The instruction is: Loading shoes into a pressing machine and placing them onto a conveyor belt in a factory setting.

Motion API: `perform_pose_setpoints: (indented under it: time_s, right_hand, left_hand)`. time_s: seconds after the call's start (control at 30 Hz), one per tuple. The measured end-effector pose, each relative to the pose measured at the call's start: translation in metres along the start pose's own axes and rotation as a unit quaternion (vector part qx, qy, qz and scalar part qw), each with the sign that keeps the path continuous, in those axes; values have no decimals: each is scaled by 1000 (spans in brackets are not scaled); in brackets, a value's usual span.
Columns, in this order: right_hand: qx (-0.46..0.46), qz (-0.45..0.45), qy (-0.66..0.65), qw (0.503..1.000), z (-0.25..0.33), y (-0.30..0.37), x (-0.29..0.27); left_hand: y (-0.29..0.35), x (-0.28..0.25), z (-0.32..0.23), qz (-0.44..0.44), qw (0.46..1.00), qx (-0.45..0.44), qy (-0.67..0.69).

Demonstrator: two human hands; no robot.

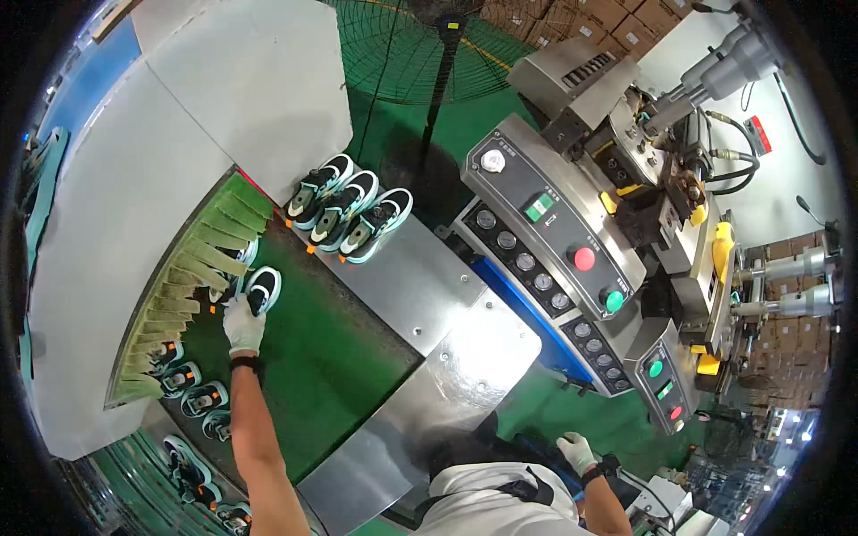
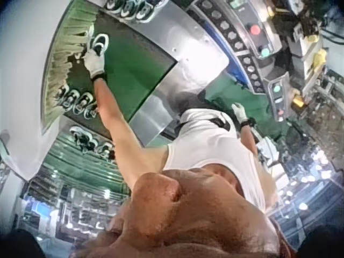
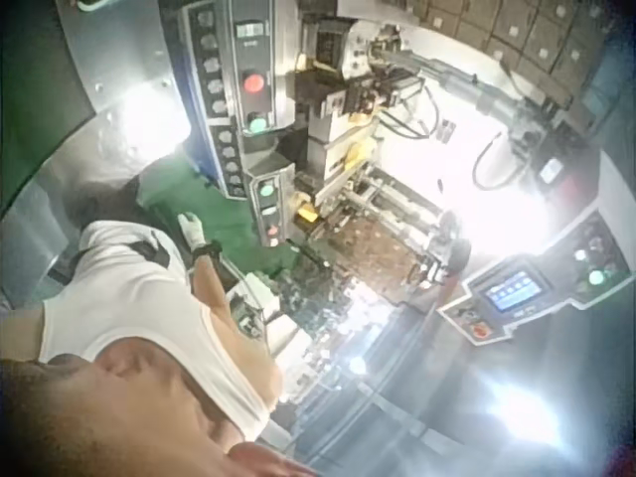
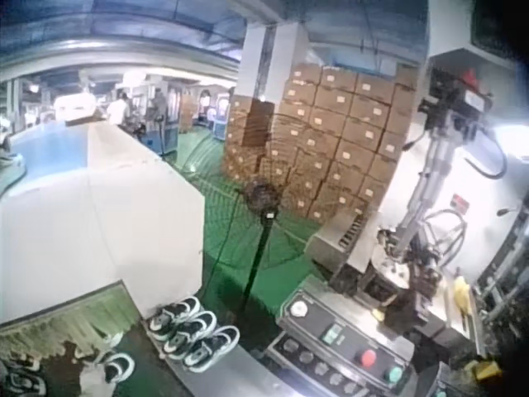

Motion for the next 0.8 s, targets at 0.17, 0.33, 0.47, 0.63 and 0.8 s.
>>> perform_pose_setpoints:
  time_s: [0.17, 0.33, 0.47, 0.63, 0.8]
  right_hand:
    - [-130, 36, 56, 989, 99, -16, 27]
    - [-233, 110, -37, 965, 173, 11, 46]
    - [-251, 184, -109, 944, 223, 73, -8]
    - [-182, 364, -577, 708, 157, 93, -85]
    - [-300, 416, -654, 556, 135, 57, -145]
  left_hand:
    - [111, -3, -68, 57, 991, 116, 22]
    - [243, -11, -206, 267, 925, 145, 229]
    - [341, -103, -375, 323, 800, 268, 429]
    - [405, -219, -540, 389, 628, 403, 540]
    - [453, -241, -676, 436, 514, 369, 640]
Point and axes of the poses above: each hand's wrist, its own y-axis away from the middle knuckle, its own x-axis out of the palm, z = x × y, the point moved 5 cm from there along -y, towards the middle knuckle
